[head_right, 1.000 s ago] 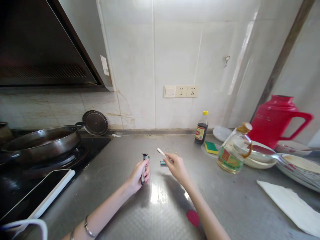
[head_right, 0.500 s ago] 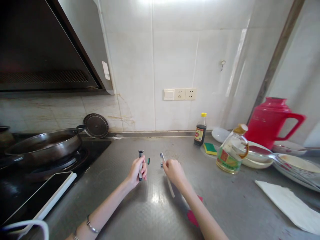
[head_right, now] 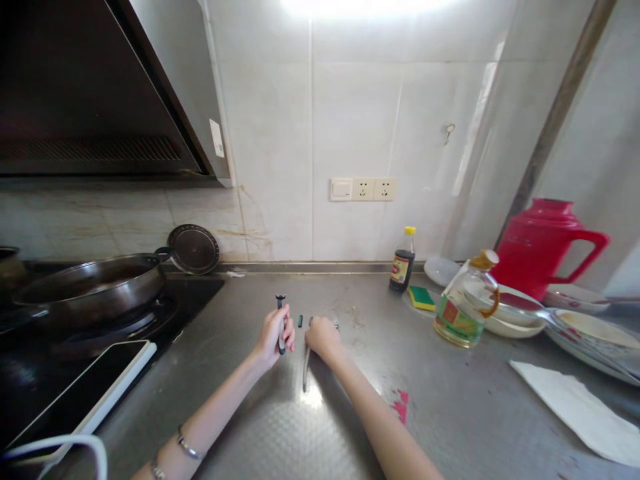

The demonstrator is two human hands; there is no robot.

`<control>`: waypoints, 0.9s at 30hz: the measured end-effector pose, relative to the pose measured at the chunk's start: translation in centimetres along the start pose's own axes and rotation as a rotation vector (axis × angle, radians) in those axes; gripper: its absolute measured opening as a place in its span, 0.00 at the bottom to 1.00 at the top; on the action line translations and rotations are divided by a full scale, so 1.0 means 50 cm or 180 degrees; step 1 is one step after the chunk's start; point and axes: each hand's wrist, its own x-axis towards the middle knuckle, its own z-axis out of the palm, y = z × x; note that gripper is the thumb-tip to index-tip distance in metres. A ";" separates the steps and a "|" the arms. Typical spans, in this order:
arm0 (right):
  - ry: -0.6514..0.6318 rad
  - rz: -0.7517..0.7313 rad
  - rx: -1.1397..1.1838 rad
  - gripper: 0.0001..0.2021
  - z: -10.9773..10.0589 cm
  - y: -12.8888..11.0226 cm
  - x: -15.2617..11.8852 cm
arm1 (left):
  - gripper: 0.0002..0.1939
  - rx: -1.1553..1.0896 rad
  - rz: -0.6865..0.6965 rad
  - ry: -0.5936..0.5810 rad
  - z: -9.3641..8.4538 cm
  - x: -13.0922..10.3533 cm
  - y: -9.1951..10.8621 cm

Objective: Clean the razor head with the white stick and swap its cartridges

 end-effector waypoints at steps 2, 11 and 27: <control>-0.0003 0.0024 -0.0037 0.14 0.002 -0.002 0.002 | 0.16 -0.0007 0.0010 -0.0013 0.000 -0.001 0.001; 0.0058 0.0041 -0.0208 0.14 0.002 -0.004 -0.001 | 0.18 -0.0043 -0.0066 -0.0025 0.000 0.002 -0.003; 0.0525 -0.0867 0.0139 0.11 -0.071 0.162 0.014 | 0.19 0.0268 -0.0327 -0.0065 -0.014 0.013 -0.051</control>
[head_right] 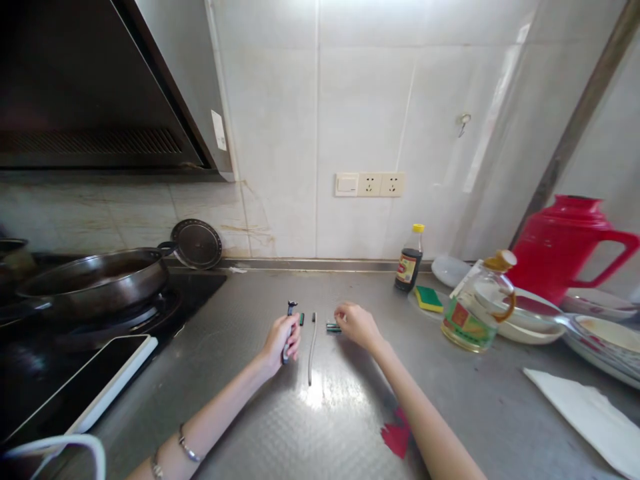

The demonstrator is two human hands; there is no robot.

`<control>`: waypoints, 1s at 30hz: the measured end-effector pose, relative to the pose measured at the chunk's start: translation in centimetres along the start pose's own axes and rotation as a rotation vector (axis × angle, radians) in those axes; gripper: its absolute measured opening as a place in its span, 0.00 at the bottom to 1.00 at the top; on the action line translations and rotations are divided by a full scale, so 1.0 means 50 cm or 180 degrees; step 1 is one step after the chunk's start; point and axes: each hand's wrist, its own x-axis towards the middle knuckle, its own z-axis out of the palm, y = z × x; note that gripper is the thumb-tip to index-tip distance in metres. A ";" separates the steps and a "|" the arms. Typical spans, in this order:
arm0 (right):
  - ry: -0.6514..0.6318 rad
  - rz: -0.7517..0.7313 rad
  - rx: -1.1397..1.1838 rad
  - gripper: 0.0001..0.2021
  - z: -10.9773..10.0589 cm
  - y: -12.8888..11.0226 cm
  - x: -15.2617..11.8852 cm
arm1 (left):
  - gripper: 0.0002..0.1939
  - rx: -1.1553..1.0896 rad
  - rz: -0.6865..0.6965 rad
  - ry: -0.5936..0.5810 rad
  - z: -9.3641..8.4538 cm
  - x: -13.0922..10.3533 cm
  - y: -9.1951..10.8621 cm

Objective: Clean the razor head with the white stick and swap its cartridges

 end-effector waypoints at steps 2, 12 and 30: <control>0.0076 -0.0196 0.0168 0.11 0.005 0.017 -0.006 | 0.19 0.0025 -0.0047 0.0044 -0.001 0.000 -0.009; -0.0032 -0.0505 0.0344 0.12 0.053 0.043 -0.004 | 0.18 0.0068 -0.0162 -0.0072 0.002 -0.003 -0.021; 0.0377 -0.0479 0.1061 0.06 0.059 0.045 0.007 | 0.18 0.0342 0.0030 0.0047 -0.007 0.006 -0.032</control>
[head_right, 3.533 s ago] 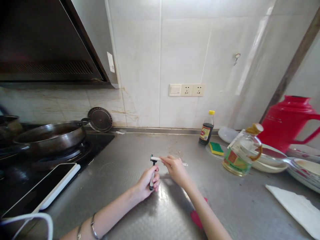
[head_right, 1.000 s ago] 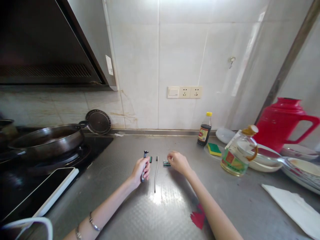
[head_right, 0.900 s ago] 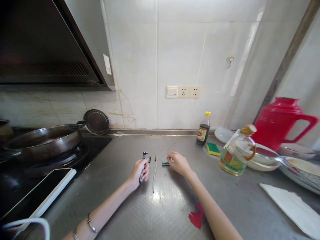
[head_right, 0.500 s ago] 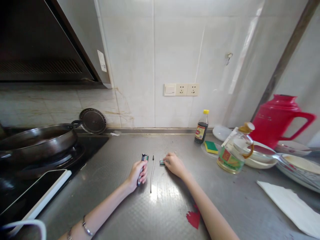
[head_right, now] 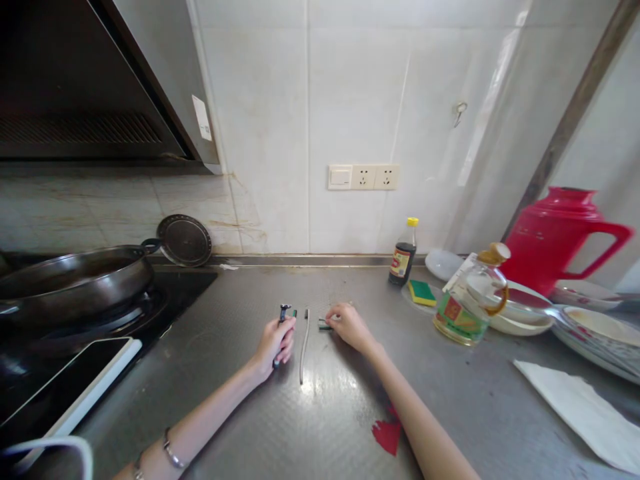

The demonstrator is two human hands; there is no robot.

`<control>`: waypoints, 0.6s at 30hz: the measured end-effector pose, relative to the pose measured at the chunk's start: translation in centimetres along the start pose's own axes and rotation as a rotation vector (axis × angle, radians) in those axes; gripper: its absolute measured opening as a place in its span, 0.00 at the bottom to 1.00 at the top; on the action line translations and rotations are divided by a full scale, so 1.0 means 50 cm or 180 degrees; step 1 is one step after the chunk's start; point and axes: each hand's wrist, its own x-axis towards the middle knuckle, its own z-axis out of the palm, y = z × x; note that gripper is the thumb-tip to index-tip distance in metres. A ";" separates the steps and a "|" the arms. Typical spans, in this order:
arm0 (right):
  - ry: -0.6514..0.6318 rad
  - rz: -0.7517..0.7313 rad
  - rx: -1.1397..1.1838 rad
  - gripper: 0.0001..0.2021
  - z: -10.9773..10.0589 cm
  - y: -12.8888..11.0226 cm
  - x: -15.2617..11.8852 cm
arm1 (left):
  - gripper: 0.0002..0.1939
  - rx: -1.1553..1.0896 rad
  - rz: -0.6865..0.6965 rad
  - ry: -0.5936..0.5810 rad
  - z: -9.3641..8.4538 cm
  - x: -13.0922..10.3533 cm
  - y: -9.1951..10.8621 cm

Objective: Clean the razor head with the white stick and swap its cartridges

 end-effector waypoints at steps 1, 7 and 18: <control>0.0047 0.0035 0.0079 0.06 -0.004 -0.005 0.001 | 0.18 0.0061 0.0048 0.0057 0.000 0.001 -0.001; 0.0053 0.0034 0.0711 0.10 -0.036 -0.071 -0.003 | 0.21 0.0430 0.0212 0.0277 0.001 -0.001 0.001; 0.0005 -0.0227 0.0876 0.10 -0.035 -0.145 -0.018 | 0.18 0.0428 0.0211 0.0267 0.013 -0.010 0.005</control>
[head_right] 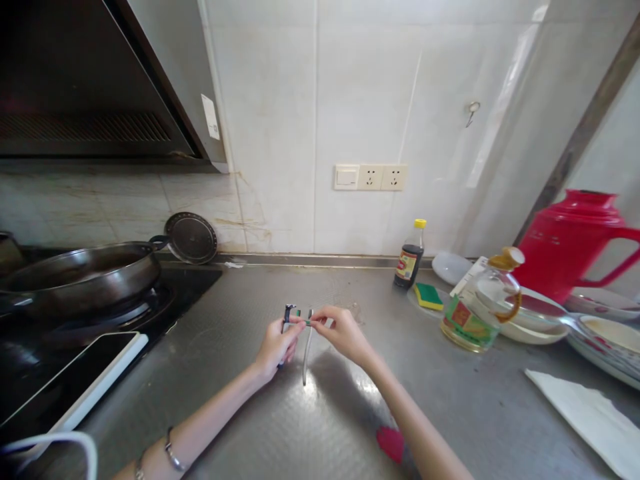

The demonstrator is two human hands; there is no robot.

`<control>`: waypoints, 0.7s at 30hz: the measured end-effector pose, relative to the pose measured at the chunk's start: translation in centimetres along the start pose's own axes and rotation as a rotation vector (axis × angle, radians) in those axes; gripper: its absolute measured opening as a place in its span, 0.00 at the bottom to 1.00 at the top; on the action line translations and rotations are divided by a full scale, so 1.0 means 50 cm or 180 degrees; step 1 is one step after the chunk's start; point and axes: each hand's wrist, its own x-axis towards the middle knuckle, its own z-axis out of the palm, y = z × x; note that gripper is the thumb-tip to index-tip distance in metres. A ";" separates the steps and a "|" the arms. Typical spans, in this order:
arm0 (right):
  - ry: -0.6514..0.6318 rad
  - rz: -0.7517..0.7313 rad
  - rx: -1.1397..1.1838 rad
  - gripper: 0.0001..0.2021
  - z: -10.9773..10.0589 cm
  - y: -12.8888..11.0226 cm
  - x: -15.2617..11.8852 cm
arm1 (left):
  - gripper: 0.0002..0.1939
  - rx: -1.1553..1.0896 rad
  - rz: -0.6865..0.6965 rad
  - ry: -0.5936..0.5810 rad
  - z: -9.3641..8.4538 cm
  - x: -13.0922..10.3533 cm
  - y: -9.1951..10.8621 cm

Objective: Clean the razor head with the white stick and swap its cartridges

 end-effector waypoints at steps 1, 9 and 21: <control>0.0018 -0.0045 -0.0009 0.10 0.000 0.000 -0.001 | 0.18 -0.0026 -0.0013 -0.0002 0.000 0.000 0.002; 0.0187 -0.0745 -0.0717 0.12 -0.010 0.008 -0.008 | 0.19 -0.0365 -0.0005 0.0103 -0.005 0.001 0.019; 0.0530 -0.0207 0.0013 0.15 -0.003 0.016 -0.001 | 0.18 -0.0706 0.0042 -0.0008 -0.002 -0.007 0.023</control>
